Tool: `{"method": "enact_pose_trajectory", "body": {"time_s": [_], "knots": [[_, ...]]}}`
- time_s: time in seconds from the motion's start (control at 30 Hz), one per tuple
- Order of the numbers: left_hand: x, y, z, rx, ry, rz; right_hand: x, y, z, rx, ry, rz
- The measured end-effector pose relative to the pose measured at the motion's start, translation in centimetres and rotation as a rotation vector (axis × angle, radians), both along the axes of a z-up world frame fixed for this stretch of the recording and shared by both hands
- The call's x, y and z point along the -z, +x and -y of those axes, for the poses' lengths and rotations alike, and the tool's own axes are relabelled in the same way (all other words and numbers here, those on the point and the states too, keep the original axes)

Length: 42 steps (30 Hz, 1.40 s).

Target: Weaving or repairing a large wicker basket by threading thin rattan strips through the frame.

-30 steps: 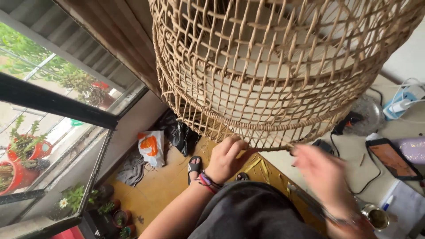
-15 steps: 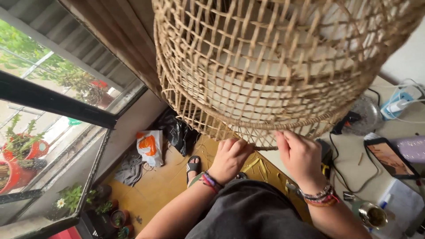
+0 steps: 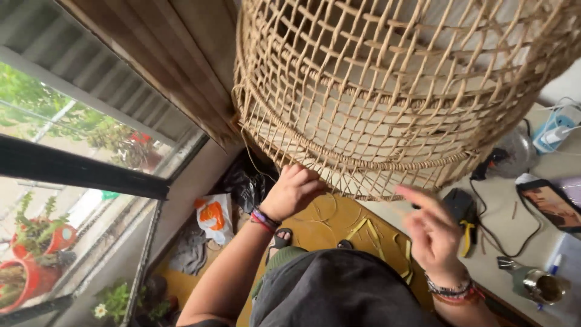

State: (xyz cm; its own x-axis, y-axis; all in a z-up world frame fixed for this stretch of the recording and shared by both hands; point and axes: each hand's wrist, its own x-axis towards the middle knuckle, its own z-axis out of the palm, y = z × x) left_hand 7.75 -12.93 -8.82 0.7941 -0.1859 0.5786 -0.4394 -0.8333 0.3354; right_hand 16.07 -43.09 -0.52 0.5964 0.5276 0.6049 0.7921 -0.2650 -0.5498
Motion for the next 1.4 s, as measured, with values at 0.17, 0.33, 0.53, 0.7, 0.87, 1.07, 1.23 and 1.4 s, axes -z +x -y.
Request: {"method": "enact_pose_trajectory", "body": {"time_s": [0.17, 0.33, 0.53, 0.7, 0.87, 1.07, 1.23, 1.4], "knots": [[-1.3, 1.5, -4.8, 0.037, -0.037, 0.205, 2.0, -0.7, -8.1, -0.569, 0.186, -0.323], [-0.6, 1.7, -7.5, 0.119, -0.012, 0.112, 0.5, -0.6, -4.7, -0.182, -0.294, -0.029], [-6.4, -2.3, -4.7, 0.034, -0.306, -0.016, -4.6, -6.0, -10.8, -0.025, -0.515, 0.190], [-12.3, -2.7, -5.0, 0.510, -0.728, -0.781, -5.1, -8.5, -14.7, 0.068, -0.622, 0.231], [-9.4, -0.9, -7.6, 0.789, -0.544, -1.101, -5.6, -8.3, -16.2, -0.102, -0.590, -0.076], [-4.8, -0.5, -11.7, 0.124, 0.044, -0.140, -3.9, -6.0, -13.2, 0.508, -0.317, -0.061], [-0.8, 1.5, -12.2, 0.236, 0.055, 0.037, -1.6, -4.5, -18.1, 0.504, -0.630, -0.383], [1.4, 2.3, -12.0, 0.205, -0.022, 0.145, -1.2, -7.4, -15.0, 0.708, 0.163, -0.956]]}}
